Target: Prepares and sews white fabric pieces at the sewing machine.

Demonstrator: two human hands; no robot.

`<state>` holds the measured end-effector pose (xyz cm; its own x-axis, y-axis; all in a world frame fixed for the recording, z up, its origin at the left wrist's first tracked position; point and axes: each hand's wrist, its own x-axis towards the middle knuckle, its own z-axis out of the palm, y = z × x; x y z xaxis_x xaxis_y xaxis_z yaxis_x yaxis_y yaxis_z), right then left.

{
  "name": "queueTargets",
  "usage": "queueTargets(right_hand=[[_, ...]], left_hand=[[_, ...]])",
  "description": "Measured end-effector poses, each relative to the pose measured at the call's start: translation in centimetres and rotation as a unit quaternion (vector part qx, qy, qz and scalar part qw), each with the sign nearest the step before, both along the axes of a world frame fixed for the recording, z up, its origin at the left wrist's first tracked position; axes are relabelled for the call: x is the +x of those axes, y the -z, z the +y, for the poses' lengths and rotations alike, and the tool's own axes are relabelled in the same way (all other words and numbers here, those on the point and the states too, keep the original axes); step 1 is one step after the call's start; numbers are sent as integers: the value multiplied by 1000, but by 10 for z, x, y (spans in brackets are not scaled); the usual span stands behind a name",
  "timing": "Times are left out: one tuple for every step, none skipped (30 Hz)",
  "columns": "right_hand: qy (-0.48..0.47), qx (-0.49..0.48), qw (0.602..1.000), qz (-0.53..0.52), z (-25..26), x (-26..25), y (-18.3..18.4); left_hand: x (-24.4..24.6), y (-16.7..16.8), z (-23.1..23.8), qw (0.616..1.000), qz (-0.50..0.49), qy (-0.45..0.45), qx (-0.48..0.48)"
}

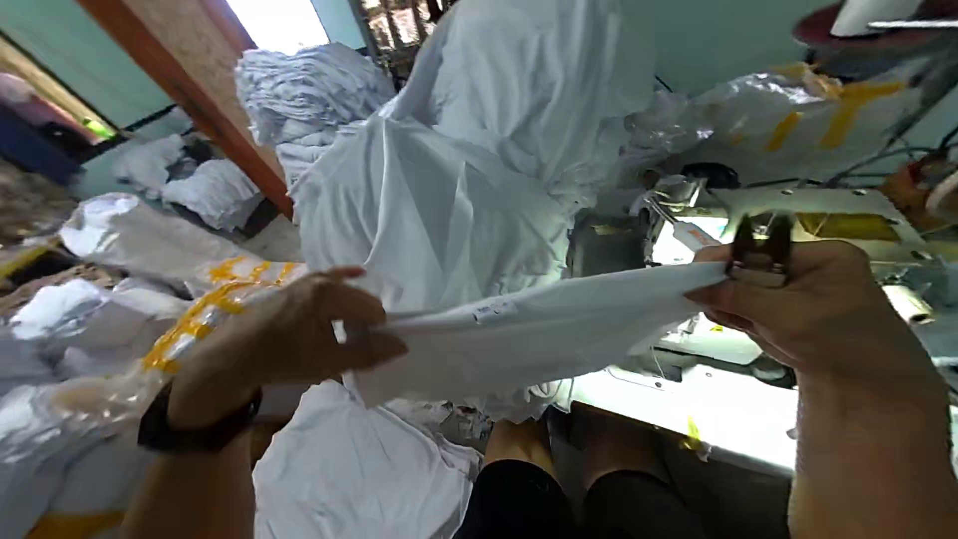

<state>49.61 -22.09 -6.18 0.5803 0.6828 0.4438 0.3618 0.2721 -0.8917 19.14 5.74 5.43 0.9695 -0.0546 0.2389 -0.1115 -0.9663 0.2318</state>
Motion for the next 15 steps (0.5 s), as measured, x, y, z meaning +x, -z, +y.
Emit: queueTargets(right_hand=[[18,-22,999,-24,6,-4,-5],[38,-41,997,-59,12,-10,-11],[56,-55,992,-97,17,-16,-15],[65,-62,988,-127,21,-21,-20],[68,-62,985,-145,24,-24,-24],[66,-55,984,-157,26,-27,-28],[56,-42,984,-164,25,-27,-33],[37,-23,985,-165,21,-23,-36],[10,2,987,-162,17,-13,-38],[-26,31,988,-150,11,1,-40],[-51,58,990,-119,8,10,-46],[-65,76,992,-75,7,8,-56],[-65,86,993,-56,10,1,-67],[-64,94,992,-53,15,-7,-75],[-85,96,990,-64,21,-13,-80]], left_hand=[[-6,2,11,1000,-4,-15,7],[-13,3,17,999,-9,-35,13],[-22,3,20,998,-18,-55,12],[-29,4,22,996,-38,-81,1],[-35,4,21,990,-64,-120,-24],[-41,2,14,982,-97,-151,-56],[-50,-2,4,976,-117,-162,-87],[-60,-5,-7,975,-112,-163,-101],[-68,-4,-13,978,-92,-159,-102],[-75,0,-14,982,-72,-148,-95],[-82,5,-14,985,-69,-133,-85],[-92,7,-18,985,-87,-124,-83],[-110,4,-24,979,-124,-130,-100],[-134,-2,-29,968,-175,-129,-128],[-157,-9,-32,950,-244,-107,-165]])
